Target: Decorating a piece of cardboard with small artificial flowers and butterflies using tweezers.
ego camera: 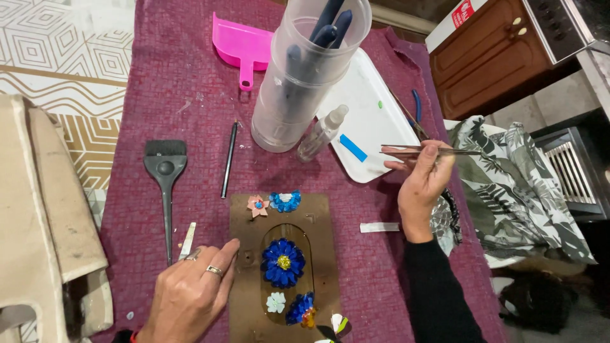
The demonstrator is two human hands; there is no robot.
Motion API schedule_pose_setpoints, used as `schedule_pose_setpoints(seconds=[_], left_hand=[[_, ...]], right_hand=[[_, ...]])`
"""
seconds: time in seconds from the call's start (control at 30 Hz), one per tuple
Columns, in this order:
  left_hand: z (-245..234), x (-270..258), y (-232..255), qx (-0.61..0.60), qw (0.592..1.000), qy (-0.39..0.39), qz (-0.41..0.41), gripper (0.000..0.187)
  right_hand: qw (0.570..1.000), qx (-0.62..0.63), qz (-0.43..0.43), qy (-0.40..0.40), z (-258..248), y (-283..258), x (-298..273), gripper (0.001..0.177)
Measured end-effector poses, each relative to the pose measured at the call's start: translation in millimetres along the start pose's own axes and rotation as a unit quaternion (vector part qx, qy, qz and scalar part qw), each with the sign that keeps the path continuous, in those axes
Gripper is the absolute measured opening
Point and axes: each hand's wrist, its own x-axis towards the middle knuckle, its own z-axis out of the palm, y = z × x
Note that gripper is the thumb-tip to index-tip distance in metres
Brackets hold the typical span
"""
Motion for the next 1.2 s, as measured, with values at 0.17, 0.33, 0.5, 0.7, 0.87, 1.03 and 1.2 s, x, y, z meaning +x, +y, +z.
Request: schedule_pose_setpoints(seconds=[0.17,0.33,0.5,0.7,0.87,1.03,1.2], left_hand=[[-6,2,8,0.006,1.0,0.02,0.011,0.045],[-29,26,24,-0.061,0.991,0.065,0.1,0.069],[-19,17,21,-0.122,0.975,-0.033,0.184,0.074],[-1,-12,13,-0.058,0.994,0.002,0.09,0.049],[2,-7,6,-0.089,0.985,0.059,-0.136,0.055],[11,-8,10,-0.201,0.949,0.055,-0.238,0.055],[-6,4,23,-0.26,0.937,0.0,-0.234,0.069]], right_hand=[[0.993,-0.032,-0.111,-0.012,11,-41,-32,0.027],[0.943,0.071,-0.297,-0.134,45,-69,-76,0.024],[0.864,0.021,-0.319,-0.39,77,-113,-94,0.027],[0.912,0.057,-0.228,-0.337,68,-75,-98,0.075],[0.955,0.14,0.047,-0.257,57,-65,-86,0.093],[0.933,0.067,0.14,-0.323,61,-56,-90,0.077],[0.94,0.071,0.054,-0.329,69,-40,-105,0.06]])
